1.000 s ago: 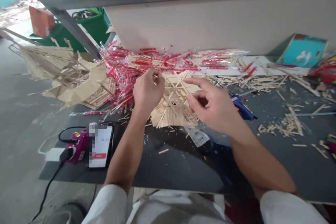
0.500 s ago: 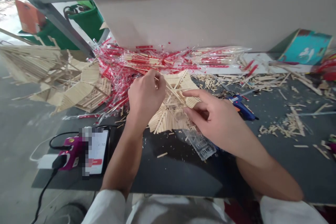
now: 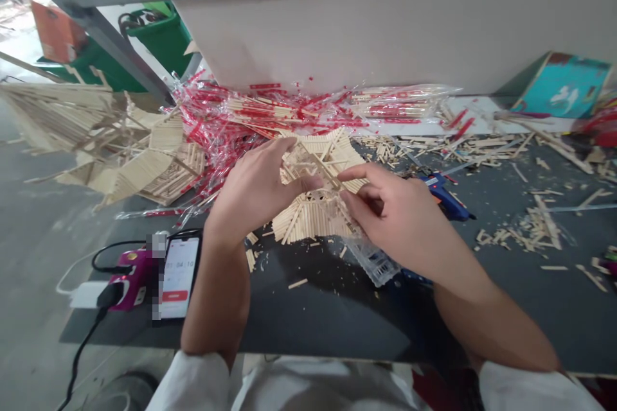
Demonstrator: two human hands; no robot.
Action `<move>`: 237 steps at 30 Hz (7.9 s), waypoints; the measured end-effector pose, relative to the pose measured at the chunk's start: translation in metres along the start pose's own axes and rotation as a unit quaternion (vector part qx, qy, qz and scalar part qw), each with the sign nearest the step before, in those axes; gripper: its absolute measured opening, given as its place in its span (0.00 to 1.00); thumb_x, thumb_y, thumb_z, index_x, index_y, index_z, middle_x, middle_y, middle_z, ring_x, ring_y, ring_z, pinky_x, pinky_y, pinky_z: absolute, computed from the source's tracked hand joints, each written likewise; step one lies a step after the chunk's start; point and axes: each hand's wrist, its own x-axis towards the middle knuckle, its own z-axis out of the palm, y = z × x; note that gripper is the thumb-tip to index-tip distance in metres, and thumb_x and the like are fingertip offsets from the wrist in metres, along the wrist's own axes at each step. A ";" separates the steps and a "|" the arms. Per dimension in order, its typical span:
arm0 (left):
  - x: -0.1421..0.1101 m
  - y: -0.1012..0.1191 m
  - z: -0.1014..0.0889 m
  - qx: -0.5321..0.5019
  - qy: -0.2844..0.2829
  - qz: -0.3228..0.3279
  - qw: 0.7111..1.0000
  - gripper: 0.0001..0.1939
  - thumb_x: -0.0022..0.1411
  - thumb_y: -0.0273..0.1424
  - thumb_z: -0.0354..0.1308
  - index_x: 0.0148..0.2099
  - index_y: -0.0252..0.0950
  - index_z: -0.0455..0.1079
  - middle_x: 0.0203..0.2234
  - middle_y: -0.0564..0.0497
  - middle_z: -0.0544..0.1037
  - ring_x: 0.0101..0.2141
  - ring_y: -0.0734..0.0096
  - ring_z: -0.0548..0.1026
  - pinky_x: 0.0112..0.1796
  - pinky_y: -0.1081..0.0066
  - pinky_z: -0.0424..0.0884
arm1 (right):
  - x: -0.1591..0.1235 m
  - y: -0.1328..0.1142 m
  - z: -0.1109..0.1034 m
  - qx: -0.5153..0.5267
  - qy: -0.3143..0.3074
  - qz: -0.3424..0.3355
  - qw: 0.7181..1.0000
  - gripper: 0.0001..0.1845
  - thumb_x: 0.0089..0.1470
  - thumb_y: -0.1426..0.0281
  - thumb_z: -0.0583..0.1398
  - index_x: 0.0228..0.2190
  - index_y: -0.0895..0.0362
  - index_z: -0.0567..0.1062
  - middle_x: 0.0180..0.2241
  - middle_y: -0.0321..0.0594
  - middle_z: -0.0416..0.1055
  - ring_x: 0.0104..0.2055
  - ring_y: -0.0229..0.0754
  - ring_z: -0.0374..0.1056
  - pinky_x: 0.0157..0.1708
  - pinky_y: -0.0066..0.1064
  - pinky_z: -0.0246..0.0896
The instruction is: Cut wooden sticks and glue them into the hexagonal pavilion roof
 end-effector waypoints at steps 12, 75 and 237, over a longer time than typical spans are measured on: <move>0.005 -0.003 0.001 -0.047 0.006 -0.001 0.999 0.32 0.56 0.50 0.72 0.58 0.39 0.76 0.52 0.45 0.82 0.51 0.51 0.78 0.53 0.59 0.71 | 0.010 0.006 -0.004 0.000 0.047 -0.015 0.999 0.12 0.67 0.61 0.61 0.48 0.54 0.74 0.22 0.31 0.76 0.20 0.37 0.67 0.27 0.32 0.59; 0.010 -0.004 -0.007 -0.048 -0.050 -0.011 0.998 0.36 0.59 0.53 0.68 0.64 0.40 0.72 0.53 0.45 0.81 0.47 0.56 0.78 0.47 0.60 0.74 | 0.024 0.008 -0.001 -0.067 0.016 -0.052 0.996 0.14 0.67 0.66 0.60 0.53 0.54 0.74 0.22 0.28 0.74 0.19 0.34 0.58 0.27 0.31 0.54; 0.020 -0.018 -0.002 -0.046 -0.009 0.017 0.999 0.32 0.63 0.48 0.67 0.64 0.40 0.73 0.41 0.48 0.80 0.39 0.65 0.77 0.42 0.64 0.73 | 0.025 0.009 -0.001 -0.026 -0.009 -0.064 0.998 0.13 0.65 0.65 0.61 0.47 0.55 0.81 0.23 0.32 0.73 0.22 0.35 0.64 0.29 0.32 0.59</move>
